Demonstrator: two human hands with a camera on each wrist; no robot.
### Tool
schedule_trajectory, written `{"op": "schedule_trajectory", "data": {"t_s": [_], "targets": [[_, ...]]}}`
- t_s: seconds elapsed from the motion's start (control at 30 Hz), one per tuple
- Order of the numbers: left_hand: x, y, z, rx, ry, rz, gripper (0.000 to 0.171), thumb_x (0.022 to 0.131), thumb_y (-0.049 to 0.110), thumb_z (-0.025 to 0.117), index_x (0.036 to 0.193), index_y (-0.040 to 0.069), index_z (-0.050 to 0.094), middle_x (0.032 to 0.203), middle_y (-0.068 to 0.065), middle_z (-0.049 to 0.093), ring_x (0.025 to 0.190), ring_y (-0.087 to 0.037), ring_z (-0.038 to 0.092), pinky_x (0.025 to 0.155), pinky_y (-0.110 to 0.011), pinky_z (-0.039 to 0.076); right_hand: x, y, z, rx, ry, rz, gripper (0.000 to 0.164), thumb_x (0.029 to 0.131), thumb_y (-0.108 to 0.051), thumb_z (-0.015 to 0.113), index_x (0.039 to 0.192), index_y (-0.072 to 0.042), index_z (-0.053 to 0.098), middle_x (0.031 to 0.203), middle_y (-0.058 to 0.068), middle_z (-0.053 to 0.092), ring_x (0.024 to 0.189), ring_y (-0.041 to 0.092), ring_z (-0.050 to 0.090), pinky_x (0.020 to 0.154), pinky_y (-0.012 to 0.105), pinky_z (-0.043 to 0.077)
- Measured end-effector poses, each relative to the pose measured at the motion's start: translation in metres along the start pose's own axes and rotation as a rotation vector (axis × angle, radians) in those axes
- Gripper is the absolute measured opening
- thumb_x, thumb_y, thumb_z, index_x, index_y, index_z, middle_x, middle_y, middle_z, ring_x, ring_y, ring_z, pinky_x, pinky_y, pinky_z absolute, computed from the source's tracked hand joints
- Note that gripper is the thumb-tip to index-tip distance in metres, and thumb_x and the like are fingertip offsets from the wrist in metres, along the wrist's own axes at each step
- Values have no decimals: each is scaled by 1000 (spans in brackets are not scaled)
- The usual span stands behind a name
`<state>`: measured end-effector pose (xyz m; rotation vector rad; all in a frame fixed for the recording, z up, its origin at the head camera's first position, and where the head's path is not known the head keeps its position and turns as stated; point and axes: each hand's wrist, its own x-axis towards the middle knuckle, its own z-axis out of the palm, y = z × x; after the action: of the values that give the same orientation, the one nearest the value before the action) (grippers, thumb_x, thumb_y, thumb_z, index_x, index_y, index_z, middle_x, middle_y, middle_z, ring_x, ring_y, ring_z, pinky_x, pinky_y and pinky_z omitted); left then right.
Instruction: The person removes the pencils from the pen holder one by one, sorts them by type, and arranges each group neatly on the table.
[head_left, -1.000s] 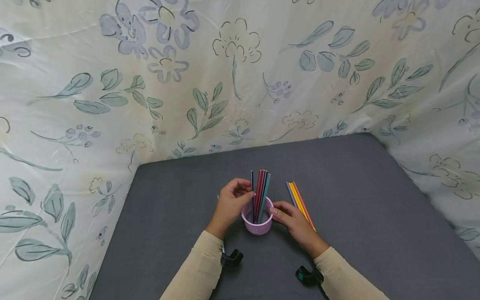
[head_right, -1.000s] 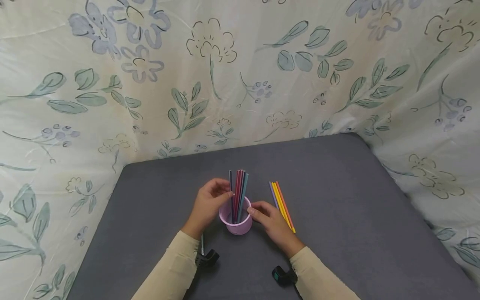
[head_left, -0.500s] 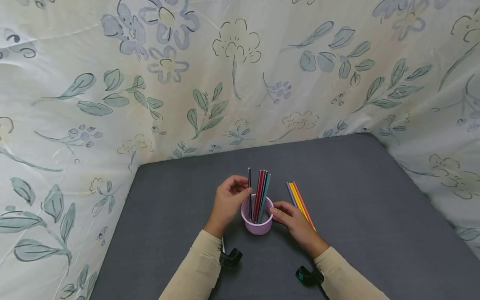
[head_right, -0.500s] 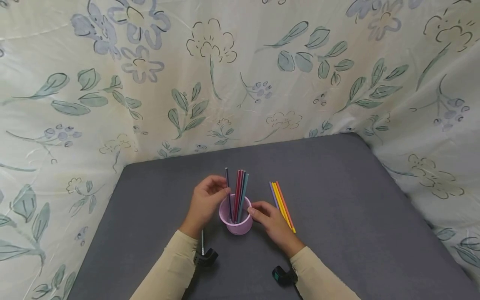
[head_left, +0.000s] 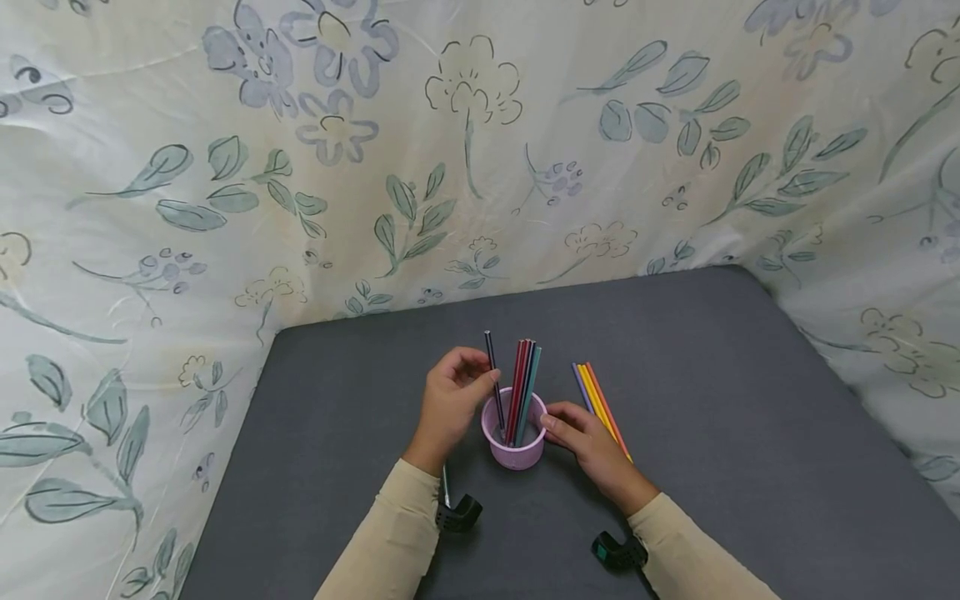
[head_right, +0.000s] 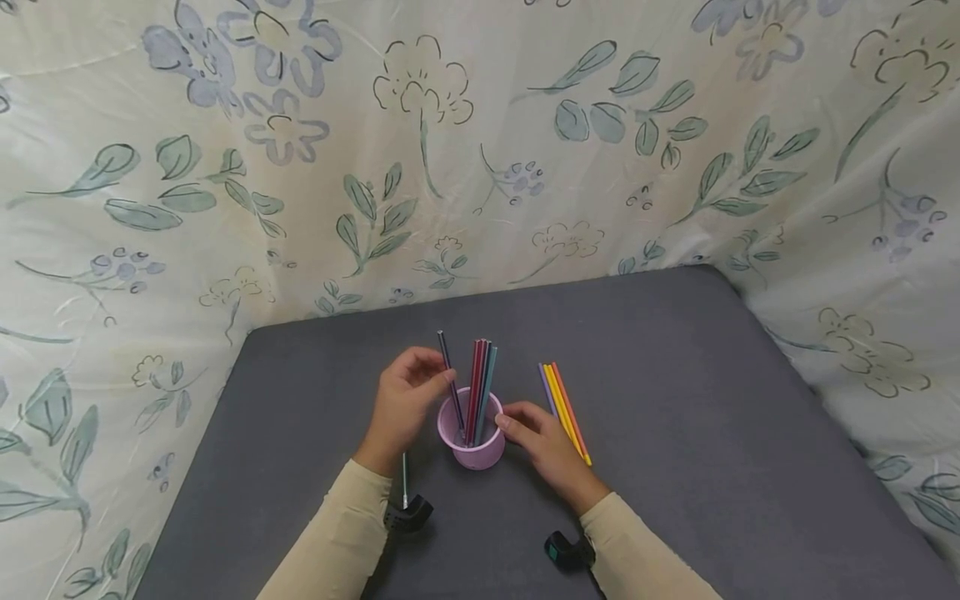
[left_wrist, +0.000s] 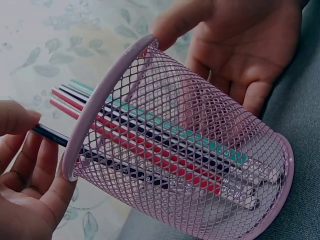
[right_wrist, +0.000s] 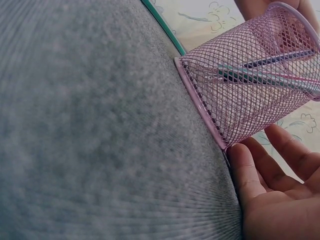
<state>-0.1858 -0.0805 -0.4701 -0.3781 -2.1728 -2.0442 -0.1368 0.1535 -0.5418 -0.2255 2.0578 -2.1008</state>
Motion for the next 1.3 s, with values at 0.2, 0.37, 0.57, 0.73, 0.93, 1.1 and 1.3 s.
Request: {"op": "schedule_trajectory", "data": {"t_s": [0.2,0.37,0.57,0.73,0.93,1.1,1.3], "targets": [[0,2,-1,-35,-6,-1,18,98,1,80,112,2,70,102,-13,67,89,-27,65,74,-34,62,1,1,-1,8,-2,-7,38,112,-21,62,134,10,64,130,23,68,124,39,65,104,34,54],[-1,4,-2,-57,-6,14,17,99,1,80,111,1,69,100,-13,67,80,-26,66,73,-36,63,1,1,-1,5,4,3,38,112,-22,62,134,9,65,130,21,68,123,38,65,104,35,54],[-1,7,-2,-72,0,33,16,99,1,80,109,0,67,98,-13,67,79,-26,67,72,-37,63,2,1,-1,4,1,9,38,112,-22,62,134,9,65,130,22,68,124,38,65,105,36,53],[-1,9,-3,-69,12,41,17,98,2,80,109,1,67,97,-13,67,76,-26,66,71,-37,63,1,1,-1,6,-1,2,38,112,-22,63,134,9,65,130,21,68,124,38,65,105,35,54],[-2,14,-5,-61,22,48,17,100,5,80,110,2,67,97,-13,69,77,-26,67,71,-38,64,1,1,-2,8,-11,-2,38,112,-22,62,134,9,65,131,22,68,124,39,65,105,36,53],[-3,18,-7,-51,49,50,17,100,8,81,111,3,68,97,-13,70,74,-27,67,68,-38,64,1,0,-1,11,-16,-4,38,112,-21,62,135,9,64,131,21,67,125,39,64,105,34,53],[0,20,-8,-85,88,50,20,100,6,80,112,-2,67,97,-14,69,73,-23,68,65,-37,63,1,-2,0,9,-1,13,37,112,-20,63,134,9,65,129,19,68,122,36,65,103,31,54]]}}
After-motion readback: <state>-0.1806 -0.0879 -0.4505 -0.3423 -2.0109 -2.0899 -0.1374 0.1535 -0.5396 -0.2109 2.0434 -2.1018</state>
